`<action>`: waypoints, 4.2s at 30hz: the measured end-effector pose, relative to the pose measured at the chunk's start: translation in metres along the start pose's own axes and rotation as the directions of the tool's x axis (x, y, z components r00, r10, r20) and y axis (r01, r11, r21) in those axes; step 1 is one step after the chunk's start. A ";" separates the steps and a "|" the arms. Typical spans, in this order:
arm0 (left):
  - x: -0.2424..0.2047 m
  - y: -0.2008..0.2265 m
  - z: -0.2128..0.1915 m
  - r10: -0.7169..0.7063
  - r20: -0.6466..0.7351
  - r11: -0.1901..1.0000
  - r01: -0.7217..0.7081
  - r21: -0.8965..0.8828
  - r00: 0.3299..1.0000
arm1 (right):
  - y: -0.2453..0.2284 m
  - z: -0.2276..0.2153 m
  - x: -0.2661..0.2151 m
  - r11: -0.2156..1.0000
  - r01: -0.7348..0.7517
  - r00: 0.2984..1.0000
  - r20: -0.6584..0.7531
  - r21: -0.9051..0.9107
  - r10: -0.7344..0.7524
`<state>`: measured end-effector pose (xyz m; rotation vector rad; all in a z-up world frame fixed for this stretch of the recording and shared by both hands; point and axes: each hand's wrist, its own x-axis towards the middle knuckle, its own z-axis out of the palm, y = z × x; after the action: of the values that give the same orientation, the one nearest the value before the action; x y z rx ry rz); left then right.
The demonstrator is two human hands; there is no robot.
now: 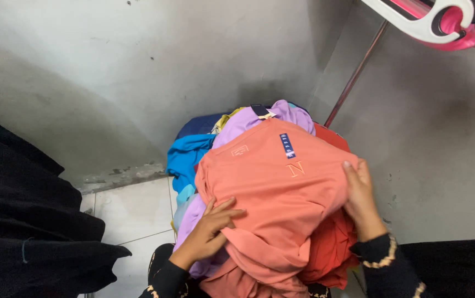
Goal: Hanging a black t-shirt onto a hanger and smoothing out other t-shirts in a pile.
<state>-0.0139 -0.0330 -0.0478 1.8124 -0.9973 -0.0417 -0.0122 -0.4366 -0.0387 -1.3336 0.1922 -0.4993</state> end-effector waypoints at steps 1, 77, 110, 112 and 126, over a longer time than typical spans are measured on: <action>-0.005 -0.004 -0.005 0.001 -0.001 1.000 -0.001 0.000 1.000 | -0.006 -0.016 0.001 1.000 0.001 1.000 0.001 0.000 -0.001; 0.070 -0.056 0.089 -0.071 -0.205 0.839 0.169 0.516 0.976 | 0.064 0.101 -0.048 0.048 0.627 0.767 0.604 -0.778 -0.217; 0.052 -0.060 0.103 0.012 -0.196 0.663 0.139 0.736 0.980 | 0.106 0.115 -0.034 0.022 0.681 0.698 0.639 -0.732 -0.325; 0.046 -0.057 0.101 -0.010 -0.224 0.657 0.175 0.733 0.975 | 0.106 0.109 -0.044 0.023 0.659 0.717 0.618 -0.752 -0.323; 0.011 -0.018 0.081 0.078 -0.240 0.864 0.055 0.501 0.968 | 0.077 0.097 -0.069 0.089 0.679 0.726 0.650 -0.728 -0.225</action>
<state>-0.0317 -0.0986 -0.0962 2.2162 -0.8846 0.4944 -0.0148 -0.3086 -0.1002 -2.7972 -0.4047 -0.6810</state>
